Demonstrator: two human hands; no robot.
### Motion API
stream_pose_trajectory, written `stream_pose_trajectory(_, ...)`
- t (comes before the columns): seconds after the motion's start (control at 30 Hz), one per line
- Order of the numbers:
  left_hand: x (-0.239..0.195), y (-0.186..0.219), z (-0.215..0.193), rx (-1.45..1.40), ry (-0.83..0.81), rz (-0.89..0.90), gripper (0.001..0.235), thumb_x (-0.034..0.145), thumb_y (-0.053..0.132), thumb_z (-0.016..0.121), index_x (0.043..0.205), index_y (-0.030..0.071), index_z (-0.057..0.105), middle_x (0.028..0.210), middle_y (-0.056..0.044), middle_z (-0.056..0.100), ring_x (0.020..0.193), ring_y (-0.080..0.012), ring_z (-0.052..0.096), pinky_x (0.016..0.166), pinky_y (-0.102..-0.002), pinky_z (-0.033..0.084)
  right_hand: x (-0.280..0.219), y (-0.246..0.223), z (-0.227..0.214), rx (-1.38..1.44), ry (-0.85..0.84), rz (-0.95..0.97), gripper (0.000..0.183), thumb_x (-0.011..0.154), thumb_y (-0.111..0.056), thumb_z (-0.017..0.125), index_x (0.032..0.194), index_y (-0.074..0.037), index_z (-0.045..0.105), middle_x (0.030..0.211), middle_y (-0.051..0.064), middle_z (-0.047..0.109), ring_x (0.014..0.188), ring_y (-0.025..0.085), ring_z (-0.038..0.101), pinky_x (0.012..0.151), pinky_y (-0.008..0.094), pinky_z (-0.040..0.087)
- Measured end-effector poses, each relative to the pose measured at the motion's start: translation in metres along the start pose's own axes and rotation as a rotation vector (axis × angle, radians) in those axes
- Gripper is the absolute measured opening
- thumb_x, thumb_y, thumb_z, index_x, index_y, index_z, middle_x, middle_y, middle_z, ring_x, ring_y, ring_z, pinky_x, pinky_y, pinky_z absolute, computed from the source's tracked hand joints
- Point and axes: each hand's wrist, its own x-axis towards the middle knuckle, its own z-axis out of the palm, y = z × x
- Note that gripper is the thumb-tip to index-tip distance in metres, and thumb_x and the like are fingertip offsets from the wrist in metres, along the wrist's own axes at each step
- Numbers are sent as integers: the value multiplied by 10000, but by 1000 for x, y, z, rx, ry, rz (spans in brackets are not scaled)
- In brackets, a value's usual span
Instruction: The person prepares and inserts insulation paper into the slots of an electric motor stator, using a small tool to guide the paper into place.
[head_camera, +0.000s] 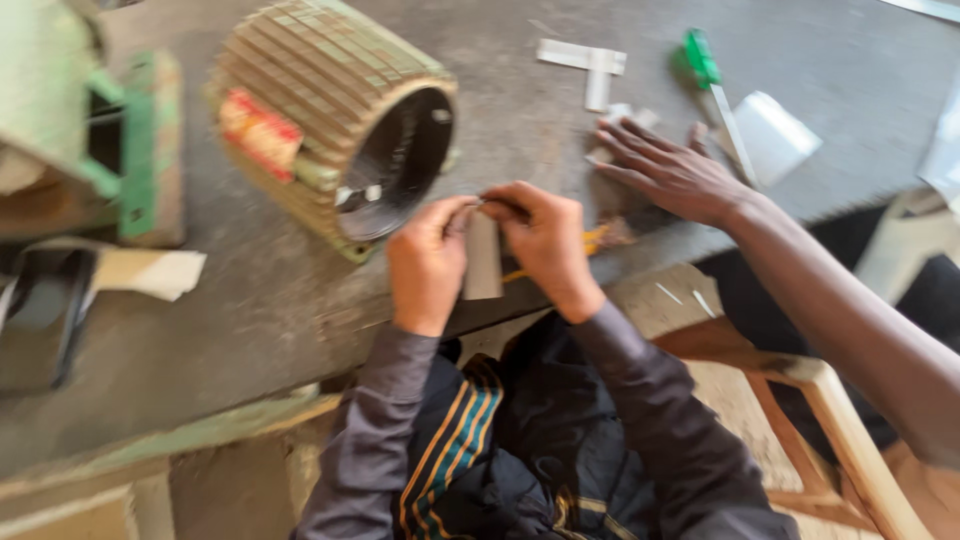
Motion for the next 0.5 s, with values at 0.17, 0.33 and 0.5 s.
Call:
stream_pose_trajectory(0.17, 3, 1, -1, -47, -47, -155, 176, 980, 152, 694, 1106, 47, 759, 979, -150, 765, 796, -248, 742, 714, -334, 558, -22, -35, -17, -223, 196, -273, 170, 890, -29, 796, 1047, -45, 733, 991, 93, 753, 876, 241, 701, 776, 341, 554)
stream_pose_trajectory(0.33, 1, -4, 1, -68, -57, -167, 201, 1004, 187, 686, 1123, 38, 750, 966, -133, 772, 798, -192, 746, 726, -312, 564, -34, -37, -25, -233, 197, -299, 134, 907, -15, 777, 1026, -57, 734, 998, 70, 752, 925, 244, 710, 799, 340, 561)
stream_pose_trajectory(0.5, 8, 14, -3, -52, -62, -171, 198, 1003, 197, 696, 1111, 43, 758, 932, -129, 770, 758, -181, 735, 695, -310, 556, -40, -31, -33, -268, 207, -254, 133, 898, -25, 785, 1019, -64, 744, 985, 61, 758, 921, 240, 712, 797, 337, 565)
